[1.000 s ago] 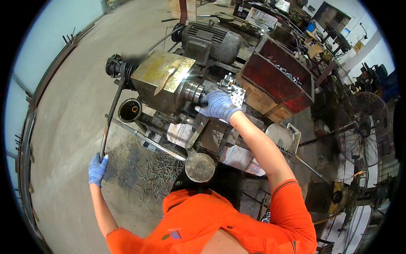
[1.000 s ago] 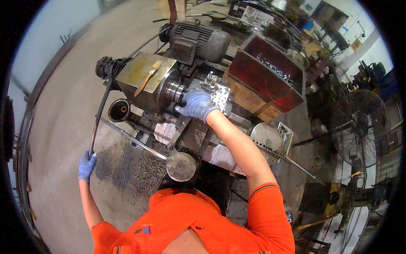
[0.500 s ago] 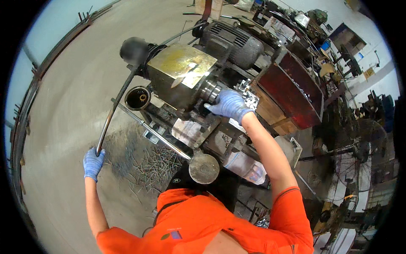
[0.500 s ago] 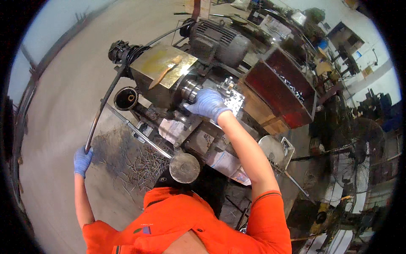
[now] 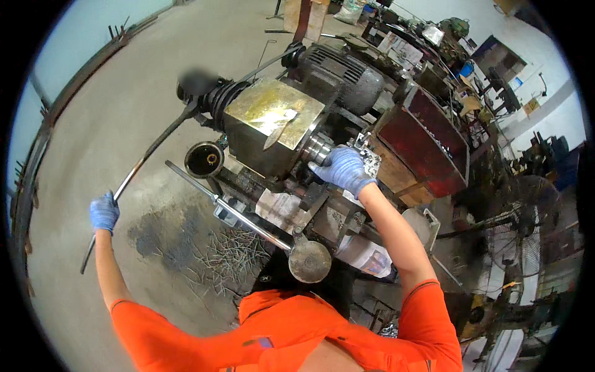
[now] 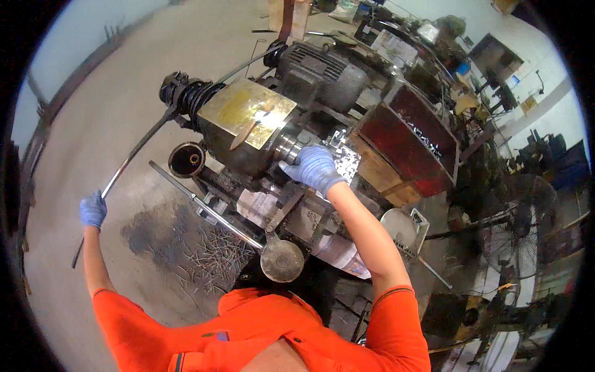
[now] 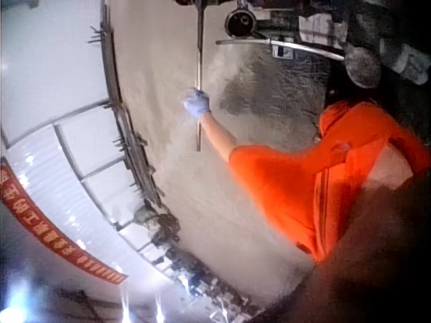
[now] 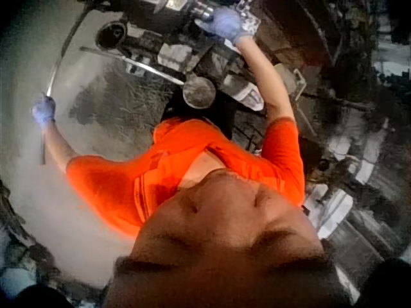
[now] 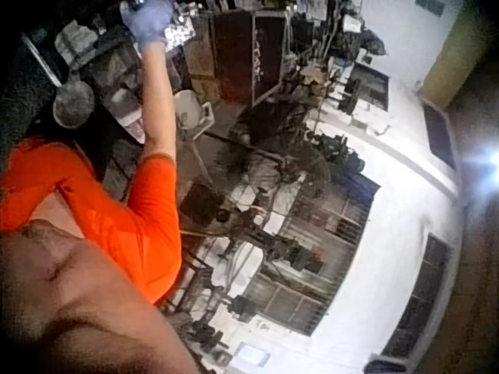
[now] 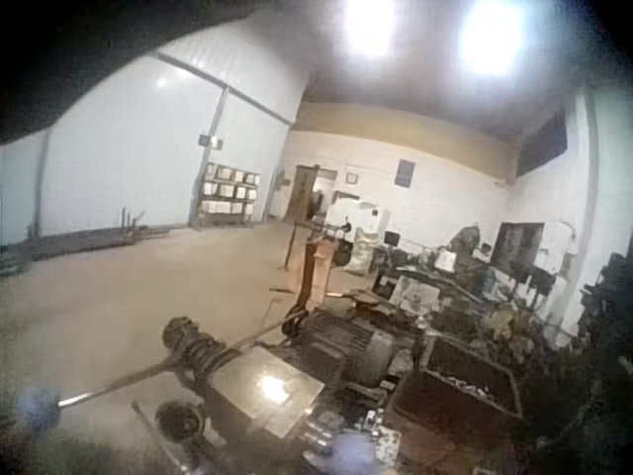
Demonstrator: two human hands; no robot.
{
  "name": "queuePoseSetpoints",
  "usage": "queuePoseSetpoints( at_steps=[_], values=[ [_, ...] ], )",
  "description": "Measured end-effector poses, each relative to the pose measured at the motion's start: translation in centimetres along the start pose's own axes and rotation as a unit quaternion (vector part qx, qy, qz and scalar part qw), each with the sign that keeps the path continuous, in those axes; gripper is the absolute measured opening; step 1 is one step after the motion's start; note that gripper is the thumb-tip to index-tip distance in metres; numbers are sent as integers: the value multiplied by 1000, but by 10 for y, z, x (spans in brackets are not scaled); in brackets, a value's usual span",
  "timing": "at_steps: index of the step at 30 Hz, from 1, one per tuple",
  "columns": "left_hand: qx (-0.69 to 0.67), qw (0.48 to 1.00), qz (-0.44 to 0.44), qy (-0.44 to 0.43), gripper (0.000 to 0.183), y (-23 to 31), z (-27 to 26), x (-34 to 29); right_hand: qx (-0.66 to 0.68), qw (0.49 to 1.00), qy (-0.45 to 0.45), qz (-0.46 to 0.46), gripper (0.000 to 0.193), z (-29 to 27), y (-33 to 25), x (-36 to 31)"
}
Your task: The person is operating a lathe by pulling a lever and placing metal parts into a sorting tray.
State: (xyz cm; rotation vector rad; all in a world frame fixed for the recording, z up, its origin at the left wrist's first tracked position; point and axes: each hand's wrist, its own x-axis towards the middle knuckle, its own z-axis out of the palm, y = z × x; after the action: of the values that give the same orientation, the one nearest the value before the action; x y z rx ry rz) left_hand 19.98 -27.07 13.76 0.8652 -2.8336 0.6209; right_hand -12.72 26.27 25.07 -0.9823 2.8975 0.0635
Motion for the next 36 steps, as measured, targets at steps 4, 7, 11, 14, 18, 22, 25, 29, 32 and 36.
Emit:
queuePoseSetpoints(
  at_steps=[4,7,11,14,18,22,25,29,32,36],
  values=[
    [-139,975,-121,-128,31,24,-33,14,65,998,16,-19,56,-1,4,-12],
    [-292,952,-6,92,37,100,-109,22,121,956,254,-86,44,1,16,-49],
    [-490,848,62,192,41,213,-228,17,220,929,288,-71,20,-6,25,-115],
    [-469,845,142,215,50,277,-267,23,228,918,318,-61,17,13,42,-161],
    [-349,883,213,230,49,329,-259,43,242,929,272,65,16,62,70,-231],
    [-322,864,259,289,36,342,-221,57,254,921,248,164,14,95,81,-288],
    [-383,824,277,312,26,349,-234,38,318,889,240,227,13,123,94,-316],
    [-443,799,299,275,21,370,-255,1,380,858,259,230,13,125,91,-319],
    [-455,795,323,238,19,396,-264,-10,371,868,259,206,13,118,88,-311],
    [-428,821,332,181,19,420,-241,-10,358,878,257,185,14,122,91,-310]
  ],
)
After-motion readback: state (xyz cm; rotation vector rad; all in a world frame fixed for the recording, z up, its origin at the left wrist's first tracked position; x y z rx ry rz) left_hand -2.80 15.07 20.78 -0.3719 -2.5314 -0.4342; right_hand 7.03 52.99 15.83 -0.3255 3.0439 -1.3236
